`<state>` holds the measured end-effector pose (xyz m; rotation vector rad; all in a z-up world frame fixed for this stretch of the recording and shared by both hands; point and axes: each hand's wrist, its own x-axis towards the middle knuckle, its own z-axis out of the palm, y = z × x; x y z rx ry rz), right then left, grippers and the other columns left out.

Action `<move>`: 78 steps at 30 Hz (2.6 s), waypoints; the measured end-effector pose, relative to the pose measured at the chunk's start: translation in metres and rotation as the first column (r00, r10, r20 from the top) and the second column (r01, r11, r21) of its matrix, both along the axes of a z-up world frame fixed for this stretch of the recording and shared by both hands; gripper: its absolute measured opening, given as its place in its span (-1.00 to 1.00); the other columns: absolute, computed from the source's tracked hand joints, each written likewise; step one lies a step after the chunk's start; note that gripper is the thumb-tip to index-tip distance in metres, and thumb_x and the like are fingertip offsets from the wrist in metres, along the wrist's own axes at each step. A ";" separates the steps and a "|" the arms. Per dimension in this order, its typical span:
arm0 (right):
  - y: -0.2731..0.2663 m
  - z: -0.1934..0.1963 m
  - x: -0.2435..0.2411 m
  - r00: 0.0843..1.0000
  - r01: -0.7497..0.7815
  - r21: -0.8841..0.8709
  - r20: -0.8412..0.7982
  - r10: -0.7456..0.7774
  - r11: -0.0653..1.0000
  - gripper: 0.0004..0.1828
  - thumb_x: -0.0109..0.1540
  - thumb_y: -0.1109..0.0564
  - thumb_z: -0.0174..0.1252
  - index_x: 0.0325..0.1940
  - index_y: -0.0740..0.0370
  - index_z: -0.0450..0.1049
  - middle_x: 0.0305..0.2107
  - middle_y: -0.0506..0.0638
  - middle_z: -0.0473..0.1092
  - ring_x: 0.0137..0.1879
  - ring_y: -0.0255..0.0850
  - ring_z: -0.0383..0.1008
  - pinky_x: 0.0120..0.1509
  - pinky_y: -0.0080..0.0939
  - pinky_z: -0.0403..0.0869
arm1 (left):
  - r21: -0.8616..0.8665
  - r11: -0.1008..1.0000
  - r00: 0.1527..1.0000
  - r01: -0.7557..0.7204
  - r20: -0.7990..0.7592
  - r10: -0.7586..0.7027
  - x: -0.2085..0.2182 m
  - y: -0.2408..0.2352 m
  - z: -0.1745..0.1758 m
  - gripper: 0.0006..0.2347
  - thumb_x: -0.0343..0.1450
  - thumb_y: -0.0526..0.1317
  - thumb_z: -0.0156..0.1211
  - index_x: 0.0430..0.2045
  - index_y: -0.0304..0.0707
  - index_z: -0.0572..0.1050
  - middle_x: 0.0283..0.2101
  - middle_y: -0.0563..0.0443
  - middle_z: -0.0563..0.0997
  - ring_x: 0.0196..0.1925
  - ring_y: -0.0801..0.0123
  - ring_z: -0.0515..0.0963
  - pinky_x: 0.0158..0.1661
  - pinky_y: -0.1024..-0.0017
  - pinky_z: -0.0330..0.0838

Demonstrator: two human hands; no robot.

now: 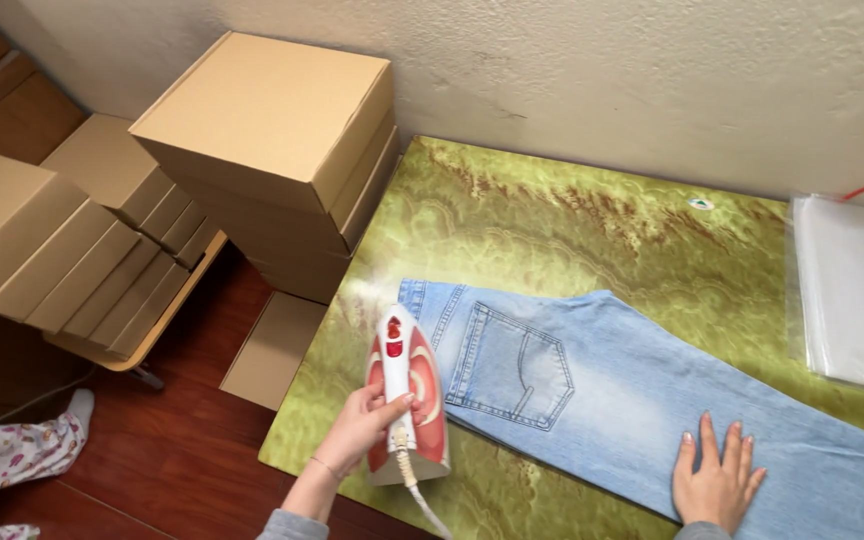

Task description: The person removes a pair of light blue jeans from a hanger, lays them on an ironing board, and irons them with a red and white iron. The person repeatedly smooths, flips, and irons different sections of the jeans, including the legs and waist area.

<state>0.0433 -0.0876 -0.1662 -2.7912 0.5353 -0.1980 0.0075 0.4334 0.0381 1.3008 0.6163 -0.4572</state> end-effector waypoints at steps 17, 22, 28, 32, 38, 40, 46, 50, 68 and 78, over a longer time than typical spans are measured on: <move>-0.013 -0.027 0.008 0.996 0.088 0.008 0.030 -0.088 0.996 -0.30 0.49 -0.38 -0.29 0.65 -0.16 0.27 0.68 0.14 0.00 0.77 0.08 -0.19 0.73 0.30 -0.32 | 0.179 0.976 0.938 -0.126 0.342 0.059 -0.076 0.096 -0.050 -0.50 0.36 -0.42 0.39 0.25 -0.24 0.49 0.03 -0.11 0.82 0.09 0.27 0.76 0.12 0.33 0.71; -0.017 -0.035 0.007 0.994 0.073 -0.010 0.080 -0.072 0.997 -0.31 0.52 -0.35 -0.24 0.64 -0.10 0.33 0.67 0.18 0.05 0.77 0.10 -0.15 0.72 0.32 -0.32 | 0.581 0.809 0.944 -0.083 0.307 -0.124 -0.113 0.130 -0.103 -0.63 0.29 -0.25 0.48 -0.01 -0.14 0.60 -0.14 0.09 0.84 -0.24 0.38 0.74 -0.10 0.42 0.62; -0.012 -0.032 0.002 0.988 0.039 -0.016 0.150 -0.037 0.999 -0.34 0.55 -0.30 -0.20 0.63 0.00 0.39 0.66 0.26 0.08 0.76 0.15 -0.12 0.71 0.35 -0.30 | 0.696 0.702 0.959 -0.152 0.276 -0.066 -0.116 0.139 -0.167 -0.91 0.33 -0.23 0.39 -0.53 -0.23 0.67 -0.40 0.02 0.81 -0.28 0.28 0.75 -0.19 0.34 0.60; -0.009 -0.027 0.002 0.993 0.049 -0.017 0.113 -0.047 0.999 -0.34 0.54 -0.29 -0.22 0.63 -0.02 0.36 0.67 0.22 0.05 0.77 0.13 -0.15 0.72 0.34 -0.31 | 0.663 0.729 0.975 -0.169 0.220 0.025 -0.110 0.135 -0.176 -0.82 0.34 -0.16 0.44 -0.28 -0.22 0.71 -0.20 0.00 0.84 -0.12 0.24 0.76 -0.10 0.32 0.62; 0.001 -0.006 -0.001 0.998 0.020 0.029 0.052 -0.022 0.999 -0.30 0.49 -0.31 -0.30 0.67 -0.11 0.23 0.67 0.21 -0.04 0.77 0.14 -0.22 0.73 0.30 -0.35 | 0.871 0.342 0.926 -0.354 0.274 0.259 -0.115 0.095 -0.131 -0.37 0.12 -0.07 0.71 -0.01 -0.23 0.45 0.06 -0.07 0.46 0.09 0.04 0.57 -0.10 -0.06 0.56; 0.002 0.001 -0.004 1.000 -0.004 0.021 0.004 0.004 1.000 -0.25 0.45 -0.39 -0.34 0.69 -0.15 0.14 0.68 0.19 -0.10 0.77 0.12 -0.28 0.73 0.31 -0.36 | 0.852 0.299 0.891 -0.431 0.349 0.289 -0.131 0.065 -0.151 -0.52 0.25 0.01 0.57 -0.22 -0.21 0.37 -0.19 -0.07 0.44 -0.14 -0.01 0.52 -0.15 -0.02 0.44; -0.017 -0.011 -0.046 0.951 -0.307 -0.067 -0.049 0.305 0.949 -0.06 0.22 -0.59 -0.09 0.65 -0.35 0.10 0.69 0.04 -0.16 0.77 0.07 -0.27 0.73 0.33 -0.28 | 0.802 0.577 0.969 -0.157 0.237 -0.066 -0.087 -0.037 -0.179 -0.71 0.39 0.06 0.38 -0.19 0.03 0.46 -0.17 0.10 0.71 -0.09 0.26 0.79 -0.09 0.24 0.58; -0.025 0.011 -0.076 0.841 -0.533 -0.047 -0.134 0.524 0.844 0.06 0.10 -0.67 0.16 0.64 -0.50 0.06 0.70 -0.06 -0.29 0.74 0.02 -0.27 0.71 0.37 -0.22 | 0.818 0.574 0.729 -0.039 0.416 -0.543 -0.004 -0.110 -0.138 -0.66 0.42 -0.03 0.39 -0.02 -0.15 0.51 -0.01 0.00 0.61 0.05 0.20 0.62 0.05 0.25 0.50; -0.237 0.054 -0.081 0.930 0.063 0.125 -0.367 -0.013 0.990 -0.06 -0.04 0.33 0.11 0.18 -0.73 0.67 0.22 -0.53 0.58 0.41 -0.37 0.56 0.45 -0.29 0.54 | 0.974 0.226 0.403 -0.020 0.215 -0.890 0.071 -0.136 -0.146 -0.22 0.02 -0.62 0.38 0.20 0.05 0.58 0.34 0.10 0.59 0.38 0.29 0.57 0.51 0.10 0.22; -0.388 0.121 0.065 0.892 -0.220 0.092 -0.385 0.239 0.971 -0.47 0.14 0.22 0.33 0.05 -0.38 0.84 0.09 -0.35 0.74 0.31 -0.41 0.70 0.52 -0.37 0.50 | 0.967 -0.238 0.342 0.088 -0.254 -0.905 0.205 -0.143 0.035 -0.71 0.37 0.07 0.32 -0.04 0.31 0.68 -0.32 -0.06 0.78 -0.28 -0.11 0.76 -0.25 -0.03 0.63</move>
